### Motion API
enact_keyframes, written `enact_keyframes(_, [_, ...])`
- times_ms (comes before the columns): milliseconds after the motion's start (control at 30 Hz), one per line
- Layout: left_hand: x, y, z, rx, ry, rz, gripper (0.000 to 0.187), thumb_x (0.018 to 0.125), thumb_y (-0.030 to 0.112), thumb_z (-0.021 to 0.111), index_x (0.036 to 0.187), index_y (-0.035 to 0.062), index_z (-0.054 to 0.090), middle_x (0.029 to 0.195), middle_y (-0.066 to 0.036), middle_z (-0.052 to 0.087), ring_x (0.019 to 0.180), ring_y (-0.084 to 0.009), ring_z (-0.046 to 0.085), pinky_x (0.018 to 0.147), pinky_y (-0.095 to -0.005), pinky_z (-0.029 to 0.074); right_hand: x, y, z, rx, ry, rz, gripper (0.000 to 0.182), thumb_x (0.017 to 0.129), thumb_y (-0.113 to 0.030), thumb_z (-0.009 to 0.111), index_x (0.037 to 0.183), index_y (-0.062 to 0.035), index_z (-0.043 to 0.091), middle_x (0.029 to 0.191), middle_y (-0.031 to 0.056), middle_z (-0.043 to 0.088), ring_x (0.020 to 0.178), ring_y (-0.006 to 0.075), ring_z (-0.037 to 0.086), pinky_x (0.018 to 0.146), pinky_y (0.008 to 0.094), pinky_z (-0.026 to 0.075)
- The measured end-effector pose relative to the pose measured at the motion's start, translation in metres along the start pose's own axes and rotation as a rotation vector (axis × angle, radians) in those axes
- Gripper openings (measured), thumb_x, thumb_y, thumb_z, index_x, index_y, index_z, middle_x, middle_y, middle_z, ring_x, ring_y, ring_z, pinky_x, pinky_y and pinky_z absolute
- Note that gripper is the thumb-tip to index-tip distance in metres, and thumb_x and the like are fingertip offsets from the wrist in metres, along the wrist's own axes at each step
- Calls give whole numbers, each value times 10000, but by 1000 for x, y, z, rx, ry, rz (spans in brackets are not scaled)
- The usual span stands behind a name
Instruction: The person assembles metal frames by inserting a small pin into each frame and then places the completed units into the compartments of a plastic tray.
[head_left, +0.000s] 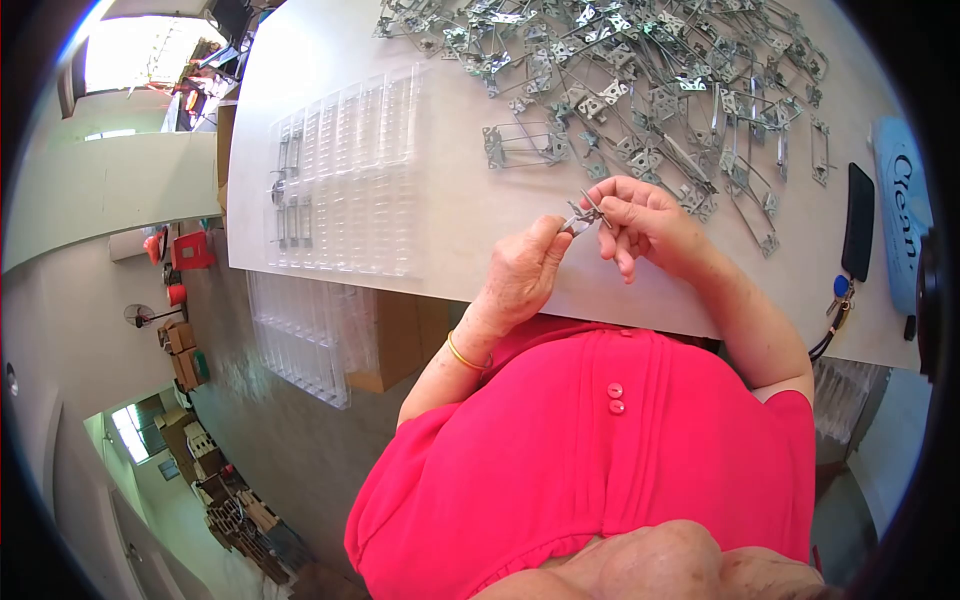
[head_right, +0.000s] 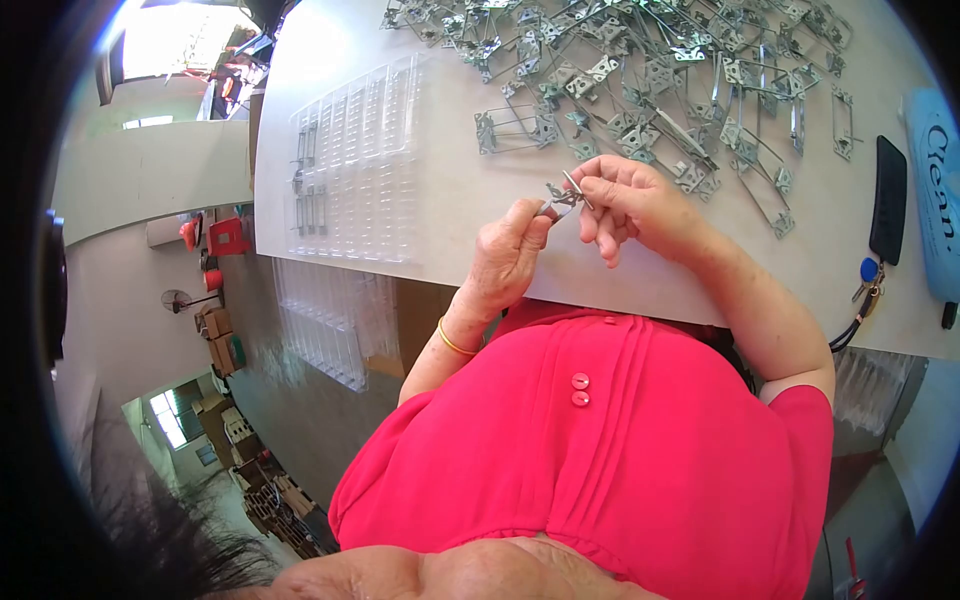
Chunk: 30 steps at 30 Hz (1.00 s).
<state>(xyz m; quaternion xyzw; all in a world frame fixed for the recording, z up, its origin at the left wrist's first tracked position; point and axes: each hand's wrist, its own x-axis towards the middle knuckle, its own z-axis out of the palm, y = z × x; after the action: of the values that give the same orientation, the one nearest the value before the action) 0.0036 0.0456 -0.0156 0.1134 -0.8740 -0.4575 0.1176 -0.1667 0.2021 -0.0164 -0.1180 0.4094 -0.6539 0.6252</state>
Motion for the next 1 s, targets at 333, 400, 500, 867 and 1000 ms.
enact_keyframes(333, [-2, 10, -11, -173, -191, -54, 86, 1011, 117, 587, 979, 38, 574, 686, -167, 546, 615, -376, 552, 574, -410, 439, -3, -4, -7, -125, -93, 34, 208, 1044, -258, 570, 956, -70, 557, 523, -15, 498, 362, 65, 398, 336, 229, 298])
enact_keyframes(400, [-2, 9, -16, -111, -214, -8, 104, 1028, 123, 565, 1001, 27, 593, 685, -120, 553, 607, -273, 540, 576, -369, 441, -5, -5, -2, -100, -96, 30, 203, 1042, -261, 582, 941, -88, 549, 523, -44, 452, 368, 42, 322, 346, 218, 243])
enact_keyframes(500, [-2, 12, -23, -25, -281, 125, 139, 1041, 139, 551, 1018, 16, 610, 683, -66, 562, 601, -160, 528, 577, -328, 445, -3, -2, -3, -54, -60, 12, 198, 1047, -261, 577, 936, -100, 544, 542, -46, 453, 377, 35, 311, 352, 214, 226])
enact_keyframes(867, [-4, 19, -15, -512, -192, -361, 358, 1109, 317, 427, 970, 31, 591, 716, 37, 469, 607, -52, 451, 518, -217, 348, -10, -2, 2, -212, -15, -500, 49, 1037, -84, 563, 1051, -53, 527, 902, 136, 728, 568, 101, 618, 481, 226, 491])
enact_keyframes(1000, [-3, 19, -14, -476, -167, -360, 332, 1108, 293, 436, 970, 30, 584, 725, 36, 471, 617, -46, 458, 522, -203, 350, -6, 14, 4, -317, 48, -590, 46, 1035, -22, 542, 1068, -51, 531, 933, 112, 711, 590, 74, 606, 501, 214, 495])
